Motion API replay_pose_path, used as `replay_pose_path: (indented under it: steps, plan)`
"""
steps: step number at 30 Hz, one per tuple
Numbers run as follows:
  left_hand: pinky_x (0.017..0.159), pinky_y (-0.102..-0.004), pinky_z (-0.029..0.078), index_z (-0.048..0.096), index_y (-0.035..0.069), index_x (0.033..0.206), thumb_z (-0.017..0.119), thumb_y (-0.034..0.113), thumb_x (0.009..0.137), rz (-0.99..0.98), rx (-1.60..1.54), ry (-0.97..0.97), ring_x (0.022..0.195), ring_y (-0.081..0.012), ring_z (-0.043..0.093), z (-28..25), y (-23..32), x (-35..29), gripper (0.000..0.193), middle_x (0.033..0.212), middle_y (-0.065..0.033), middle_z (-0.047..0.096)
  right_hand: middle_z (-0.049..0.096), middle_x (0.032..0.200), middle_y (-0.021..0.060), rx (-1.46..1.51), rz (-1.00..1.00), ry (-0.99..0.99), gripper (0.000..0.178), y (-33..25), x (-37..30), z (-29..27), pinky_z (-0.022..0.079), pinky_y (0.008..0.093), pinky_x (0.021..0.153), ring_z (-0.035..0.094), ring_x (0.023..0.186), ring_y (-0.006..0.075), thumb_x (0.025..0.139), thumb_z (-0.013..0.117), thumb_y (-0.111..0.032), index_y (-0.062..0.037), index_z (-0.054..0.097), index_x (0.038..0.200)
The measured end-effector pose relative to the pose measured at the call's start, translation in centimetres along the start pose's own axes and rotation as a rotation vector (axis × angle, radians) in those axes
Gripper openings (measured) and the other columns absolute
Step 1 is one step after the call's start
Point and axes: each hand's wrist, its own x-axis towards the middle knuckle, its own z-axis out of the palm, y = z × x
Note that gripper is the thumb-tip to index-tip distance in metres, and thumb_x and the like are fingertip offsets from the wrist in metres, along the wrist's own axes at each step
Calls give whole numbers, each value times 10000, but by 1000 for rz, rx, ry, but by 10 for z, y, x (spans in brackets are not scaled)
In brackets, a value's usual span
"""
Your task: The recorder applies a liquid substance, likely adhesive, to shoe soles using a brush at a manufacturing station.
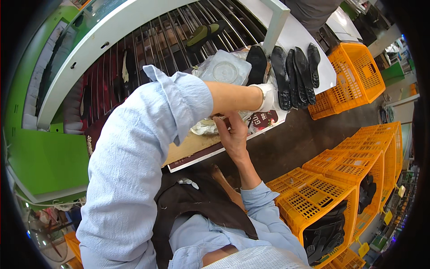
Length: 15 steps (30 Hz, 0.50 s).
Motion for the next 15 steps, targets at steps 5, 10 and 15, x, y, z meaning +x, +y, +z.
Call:
replay_pose_path:
  steps: [5, 10, 15]
  plan:
    - [687, -404, 543, 678, 158, 981, 636, 144, 744, 109, 29, 112, 845, -299, 672, 22, -14, 4, 241, 857, -92, 679, 621, 844, 69, -52, -13, -25, 220, 1, -1, -1, 448, 235, 556, 559, 612, 97, 813, 672, 30, 7, 617, 1025]
    - [668, -404, 543, 674, 174, 980, 643, 151, 736, 219, 62, 231, 830, -299, 673, 40, -39, 5, 247, 848, -87, 677, 619, 851, 87, -69, -26, -23, 215, 2, 0, 4, 457, 250, 541, 571, 594, 122, 804, 686, 19, 7, 618, 1007]
    - [654, -405, 541, 670, 184, 962, 645, 155, 731, 240, 133, 255, 816, -296, 673, 44, -32, 4, 234, 833, -80, 672, 612, 836, 50, -54, 12, -52, 203, 11, -3, 10, 439, 223, 559, 546, 622, 83, 824, 664, 27, 7, 616, 1020]
